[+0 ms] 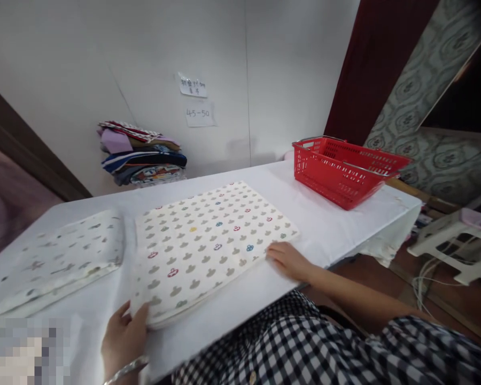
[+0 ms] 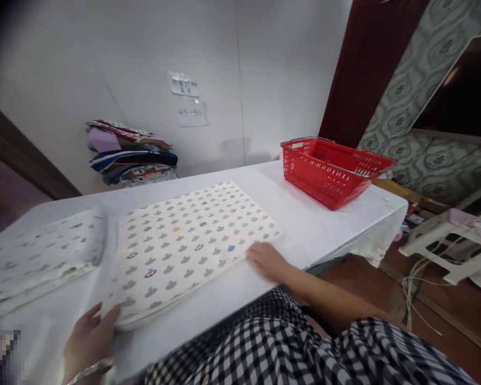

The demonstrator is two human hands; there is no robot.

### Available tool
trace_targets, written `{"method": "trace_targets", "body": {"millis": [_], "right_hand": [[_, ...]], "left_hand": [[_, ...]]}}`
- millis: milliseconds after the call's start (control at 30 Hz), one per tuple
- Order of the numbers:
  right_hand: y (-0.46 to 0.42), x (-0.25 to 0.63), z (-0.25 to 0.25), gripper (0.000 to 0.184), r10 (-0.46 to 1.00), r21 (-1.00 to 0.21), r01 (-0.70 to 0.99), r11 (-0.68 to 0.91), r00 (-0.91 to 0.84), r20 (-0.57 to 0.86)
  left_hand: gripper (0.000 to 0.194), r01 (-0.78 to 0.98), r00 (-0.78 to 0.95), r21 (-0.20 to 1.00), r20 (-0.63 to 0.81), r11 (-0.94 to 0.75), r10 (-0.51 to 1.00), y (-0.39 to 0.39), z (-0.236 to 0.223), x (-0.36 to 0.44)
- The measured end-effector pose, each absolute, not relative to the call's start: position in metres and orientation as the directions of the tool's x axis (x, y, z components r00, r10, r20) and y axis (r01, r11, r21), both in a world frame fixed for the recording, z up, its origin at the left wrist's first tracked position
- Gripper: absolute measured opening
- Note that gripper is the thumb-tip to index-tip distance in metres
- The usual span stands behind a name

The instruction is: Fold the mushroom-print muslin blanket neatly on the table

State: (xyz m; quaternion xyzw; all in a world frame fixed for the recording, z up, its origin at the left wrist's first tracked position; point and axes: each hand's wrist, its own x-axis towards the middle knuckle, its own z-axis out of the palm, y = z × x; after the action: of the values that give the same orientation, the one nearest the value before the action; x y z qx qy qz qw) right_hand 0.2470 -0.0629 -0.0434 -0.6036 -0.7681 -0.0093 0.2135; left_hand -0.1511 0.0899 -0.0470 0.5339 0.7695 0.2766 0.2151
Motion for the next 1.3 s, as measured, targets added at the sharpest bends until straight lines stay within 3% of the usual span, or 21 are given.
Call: {"method": "trace_targets", "body": {"millis": [100, 200, 367, 500, 700, 867, 967, 1033, 1167, 1300], "right_hand": [[-0.081, 0.294, -0.046, 0.029, 0.947, -0.223, 0.964, 0.146, -0.072, 0.312], [-0.093, 0.328, -0.052, 0.034, 0.955, -0.240, 0.969, 0.055, 0.020, 0.297], [-0.094, 0.350, -0.060, 0.035, 0.927, -0.395, 0.903, -0.172, 0.284, 0.244], [-0.081, 0.356, -0.059, 0.032, 0.857, -0.555, 0.746, -0.368, 0.504, 0.109], [-0.053, 0.365, -0.050, 0.046, 0.786, -0.611, 0.577, -0.541, 0.606, -0.124], [-0.033, 0.366, -0.049, 0.032, 0.811, -0.549, 0.610, -0.571, 0.523, -0.263], [-0.027, 0.365, -0.048, 0.023, 0.834, -0.515, 0.662, -0.545, 0.491, -0.251], [-0.026, 0.364, -0.047, 0.024, 0.841, -0.520, 0.670, -0.530, 0.495, -0.218], [-0.030, 0.360, -0.044, 0.024, 0.823, -0.660, 0.544, -0.519, 0.526, -0.213], [-0.037, 0.353, -0.039, 0.025, 0.752, -0.812, 0.144, -0.566, 0.495, -0.437]], "left_hand": [[0.058, 0.739, -0.319, 0.580, -0.150, 0.344, 0.936, 0.082, -0.036, -0.147], [0.058, 0.769, -0.298, 0.556, -0.127, 0.316, 0.946, 0.074, -0.026, -0.140], [0.059, 0.791, -0.297, 0.522, -0.125, 0.318, 0.946, 0.067, -0.018, -0.134], [0.060, 0.800, -0.282, 0.520, -0.116, 0.300, 0.952, 0.067, -0.019, -0.137], [0.060, 0.819, -0.238, 0.528, -0.044, 0.225, 0.970, 0.067, -0.029, -0.144], [0.052, 0.903, -0.117, 0.428, 0.199, 0.021, 0.973, 0.055, -0.037, -0.151], [0.039, 0.913, 0.107, 0.307, 0.456, -0.269, 0.883, 0.046, -0.042, -0.157], [0.032, 0.857, 0.303, 0.199, 0.553, -0.476, 0.776, 0.042, -0.045, -0.163], [0.032, 0.735, 0.551, 0.047, 0.539, -0.677, 0.636, 0.038, -0.049, -0.177], [0.033, 0.717, 0.611, 0.007, 0.475, -0.697, 0.633, 0.036, -0.046, -0.184]]}}
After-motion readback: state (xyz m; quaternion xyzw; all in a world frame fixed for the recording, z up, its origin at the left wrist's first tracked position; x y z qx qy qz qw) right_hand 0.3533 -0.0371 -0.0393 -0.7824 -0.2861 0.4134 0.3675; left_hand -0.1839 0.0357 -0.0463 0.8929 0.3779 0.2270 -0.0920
